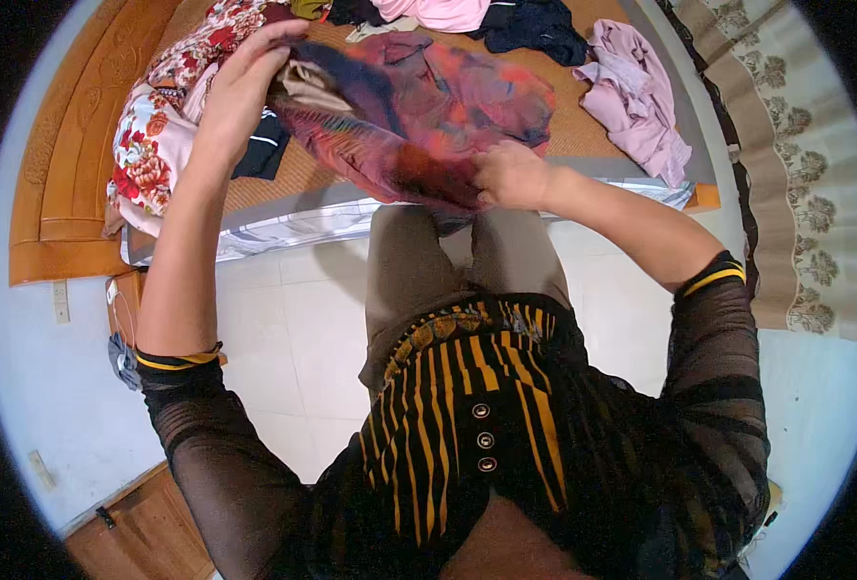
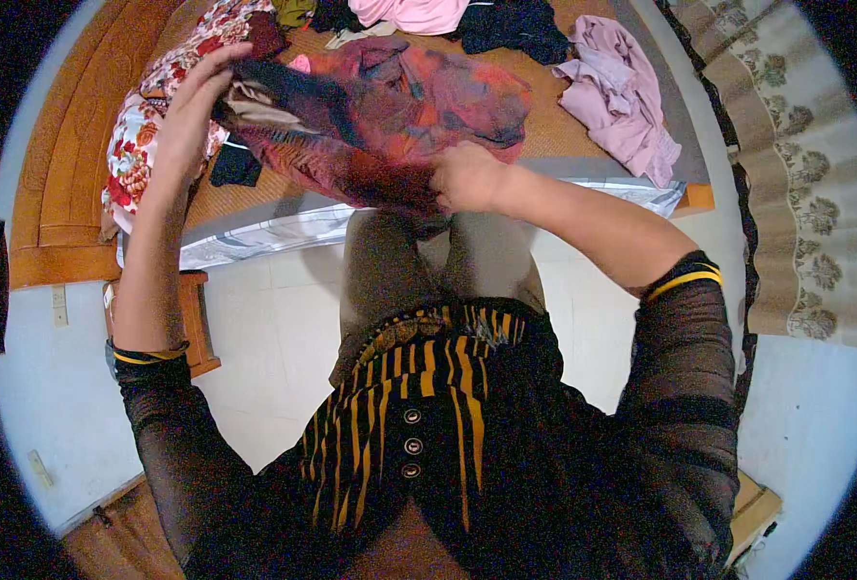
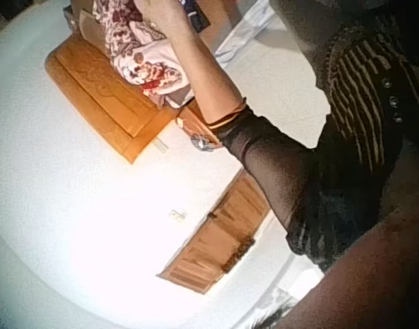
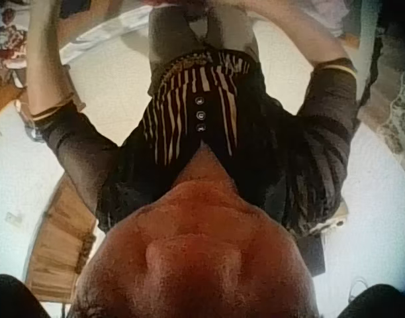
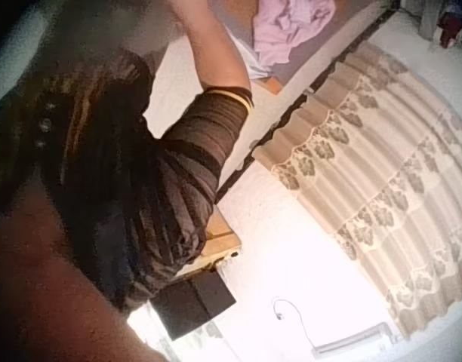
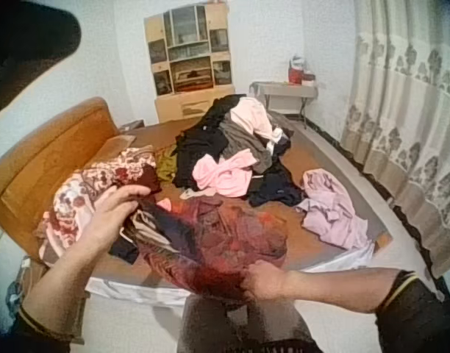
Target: Folding various items of clothing on a bed.
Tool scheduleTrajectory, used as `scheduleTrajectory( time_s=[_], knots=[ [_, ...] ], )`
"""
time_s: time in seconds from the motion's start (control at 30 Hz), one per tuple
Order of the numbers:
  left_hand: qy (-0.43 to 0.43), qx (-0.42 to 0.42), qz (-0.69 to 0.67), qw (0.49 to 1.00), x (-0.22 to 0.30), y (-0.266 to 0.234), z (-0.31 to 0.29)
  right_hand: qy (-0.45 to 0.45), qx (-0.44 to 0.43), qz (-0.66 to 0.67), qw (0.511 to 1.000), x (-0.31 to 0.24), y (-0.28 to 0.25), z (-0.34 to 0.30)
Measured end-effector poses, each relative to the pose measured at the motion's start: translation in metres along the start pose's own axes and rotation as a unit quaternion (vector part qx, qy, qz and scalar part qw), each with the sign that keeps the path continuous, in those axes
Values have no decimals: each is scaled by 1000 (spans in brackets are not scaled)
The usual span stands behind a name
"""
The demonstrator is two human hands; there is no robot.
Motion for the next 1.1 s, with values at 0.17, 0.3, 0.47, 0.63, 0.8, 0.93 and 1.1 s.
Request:
scheduleTrajectory(
  time_s=[0.17, 0.3, 0.47, 0.63, 0.8, 0.93, 1.1],
  knots=[
    [-50, -60, 391, 917, -84, -30, -27, -229, 280, 33, 931, -24, -43, -27],
    [-194, -254, 496, 807, -149, -27, -81, -372, 249, 99, 889, -60, -74, -61],
    [-225, -405, 433, 773, -180, 31, -134, -395, 77, 211, 891, -76, -28, -91],
    [-219, -381, 489, 753, -157, 33, -124, -173, 5, 0, 985, -18, -8, -75],
    [109, -44, 487, 865, -85, -72, 24, -102, 294, -265, 913, 81, -160, -23],
    [110, 207, 425, 874, 71, -136, 91, -69, 479, -375, 791, 23, -299, -55],
    [94, 283, 43, 954, 150, -138, 106, -80, 453, -482, 746, 10, -360, -95]
  ],
)
Point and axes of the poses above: each hand's wrist, its own z-axis towards the middle knuckle, its own y-axis out of the palm, x = y × z, the point moved 1 cm from there along z, towards the middle knuckle, and after that the axes turned 3 degrees about x, right-handed, at the moved point
